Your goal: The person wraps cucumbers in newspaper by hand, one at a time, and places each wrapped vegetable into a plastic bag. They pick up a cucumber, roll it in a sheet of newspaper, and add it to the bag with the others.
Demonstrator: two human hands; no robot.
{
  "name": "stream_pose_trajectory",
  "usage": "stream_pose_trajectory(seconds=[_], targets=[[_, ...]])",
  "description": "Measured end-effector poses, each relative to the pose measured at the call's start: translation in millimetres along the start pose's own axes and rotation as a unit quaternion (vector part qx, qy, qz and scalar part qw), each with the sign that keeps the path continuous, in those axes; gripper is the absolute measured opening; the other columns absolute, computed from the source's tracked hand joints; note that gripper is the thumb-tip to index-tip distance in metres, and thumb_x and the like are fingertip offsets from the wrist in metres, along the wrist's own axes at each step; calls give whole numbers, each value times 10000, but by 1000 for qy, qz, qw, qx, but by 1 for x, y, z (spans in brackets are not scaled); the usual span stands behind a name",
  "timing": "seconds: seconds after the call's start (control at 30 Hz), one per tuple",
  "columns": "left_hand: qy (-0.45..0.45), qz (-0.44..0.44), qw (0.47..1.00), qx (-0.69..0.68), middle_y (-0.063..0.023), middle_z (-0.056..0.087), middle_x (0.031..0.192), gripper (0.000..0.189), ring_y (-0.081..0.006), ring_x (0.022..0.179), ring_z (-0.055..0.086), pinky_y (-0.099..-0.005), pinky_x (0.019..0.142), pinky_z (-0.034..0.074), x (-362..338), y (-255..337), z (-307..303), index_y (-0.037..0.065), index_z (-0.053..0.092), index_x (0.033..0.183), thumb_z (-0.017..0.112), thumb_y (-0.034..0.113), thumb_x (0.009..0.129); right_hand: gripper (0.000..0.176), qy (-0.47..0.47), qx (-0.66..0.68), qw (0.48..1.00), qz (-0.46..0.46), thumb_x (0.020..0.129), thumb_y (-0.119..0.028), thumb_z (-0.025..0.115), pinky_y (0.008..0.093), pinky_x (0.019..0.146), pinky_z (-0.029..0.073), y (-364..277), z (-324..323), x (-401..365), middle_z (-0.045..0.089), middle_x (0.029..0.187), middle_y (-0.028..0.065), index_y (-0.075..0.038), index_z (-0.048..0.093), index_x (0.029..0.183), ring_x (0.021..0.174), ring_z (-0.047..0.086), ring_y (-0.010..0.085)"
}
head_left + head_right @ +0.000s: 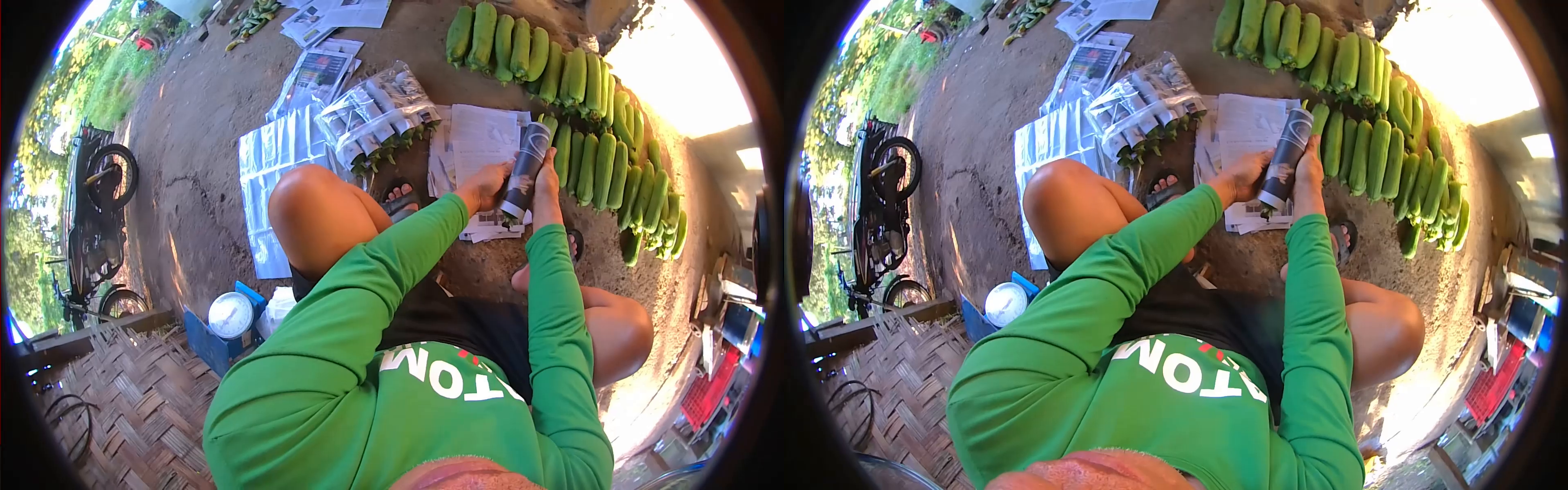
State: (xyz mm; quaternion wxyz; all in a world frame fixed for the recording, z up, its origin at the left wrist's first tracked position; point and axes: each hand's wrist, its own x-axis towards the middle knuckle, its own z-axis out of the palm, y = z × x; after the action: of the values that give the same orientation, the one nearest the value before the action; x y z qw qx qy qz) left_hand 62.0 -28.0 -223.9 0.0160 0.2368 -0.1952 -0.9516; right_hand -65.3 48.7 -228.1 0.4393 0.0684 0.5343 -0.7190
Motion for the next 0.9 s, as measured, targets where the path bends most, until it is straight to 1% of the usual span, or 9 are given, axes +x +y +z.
stream_pose_trajectory(seconds=[0.17, 0.27, 0.37, 0.47, 0.6, 0.73, 0.83, 0.87, 0.9], targets=[[94, -13, 991, 95, -109, 712, 1039, 434, -228, 864, 709, -405, 813, 595, 10, -3, -8, 56, 642, 1216, 462, 425, 1075, 725, -46, -21, 999, 3, 1027, -684, 298, 373, 574, 596, -5, 23, -16, 727, 904, 123, -60, 660, 1094, 659, 687, 226], [176, 53, 953, 240, -112, 710, 1008, 650, -213, 827, 684, -399, 781, 574, 30, -13, -28, -5, 662, 1183, 453, 592, 1036, 761, 105, -115, 987, -41, 995, -719, 372, 355, 656, 579, 13, 1, 21, 721, 944, 101, -39, 669, 1162, 730, 678, 216], [160, 51, 914, 370, -142, 698, 1014, 777, -196, 827, 657, -353, 790, 545, 25, -19, -9, -47, 653, 1178, 555, 688, 947, 798, 114, -144, 981, -67, 905, -780, 509, 346, 717, 558, 13, -2, 14, 704, 990, 80, -47, 684, 1166, 777, 667, 195], [43, 93, 931, 351, -126, 692, 948, 774, -181, 816, 652, -326, 783, 541, -9, -11, 18, -57, 636, 1200, 641, 661, 911, 830, 63, -79, 994, -35, 824, -805, 609, 347, 742, 545, 2, 3, 4, 693, 1040, 70, -63, 684, 1189, 819, 661, 186], [-82, -94, 971, 203, -112, 705, 928, 559, -202, 816, 692, -348, 772, 578, -25, 22, 13, -1, 646, 1127, 734, 493, 880, 628, -16, -27, 1000, -2, 918, -588, 679, 336, 783, 559, -15, 20, -23, 683, 1039, 71, -72, 627, 1271, 885, 667, 185], [-85, -149, 973, 153, -105, 716, 934, 444, -216, 812, 702, -375, 771, 593, -34, 26, 8, 21, 651, 1089, 710, 404, 873, 445, -31, -60, 996, -53, 902, -403, 771, 292, 671, 565, -17, 32, -26, 689, 975, 47, -76, 641, 1174, 764, 672, 163], [-39, -61, 924, 376, -126, 716, 940, 431, -246, 829, 701, -389, 807, 583, -29, 22, 9, 7, 655, 1077, 768, 318, 799, 354, 6, -63, 994, -92, 899, -295, 791, 277, 630, 542, -9, 25, -14, 677, 947, 12, -61, 644, 1121, 722, 644, 123], [-20, -11, 884, 468, -131, 716, 937, 429, -254, 830, 700, -396, 816, 580, -25, 18, 8, 5, 659, 1068, 781, 300, 782, 344, 19, -70, 991, -110, 900, -281, 791, 275, 630, 538, -3, 18, -4, 674, 944, 7, -57, 644, 1116, 723, 639, 116], [32, 70, 810, 581, -192, 701, 1002, 573, -356, 876, 700, -462, 816, 568, -21, 12, 8, -21, 578, 1212, 795, 219, 739, 326, 15, -46, 989, -140, 895, -232, 798, 270, 634, 528, 1, 14, 3, 670, 941, 0, -50, 643, 1116, 729, 631, 105]])
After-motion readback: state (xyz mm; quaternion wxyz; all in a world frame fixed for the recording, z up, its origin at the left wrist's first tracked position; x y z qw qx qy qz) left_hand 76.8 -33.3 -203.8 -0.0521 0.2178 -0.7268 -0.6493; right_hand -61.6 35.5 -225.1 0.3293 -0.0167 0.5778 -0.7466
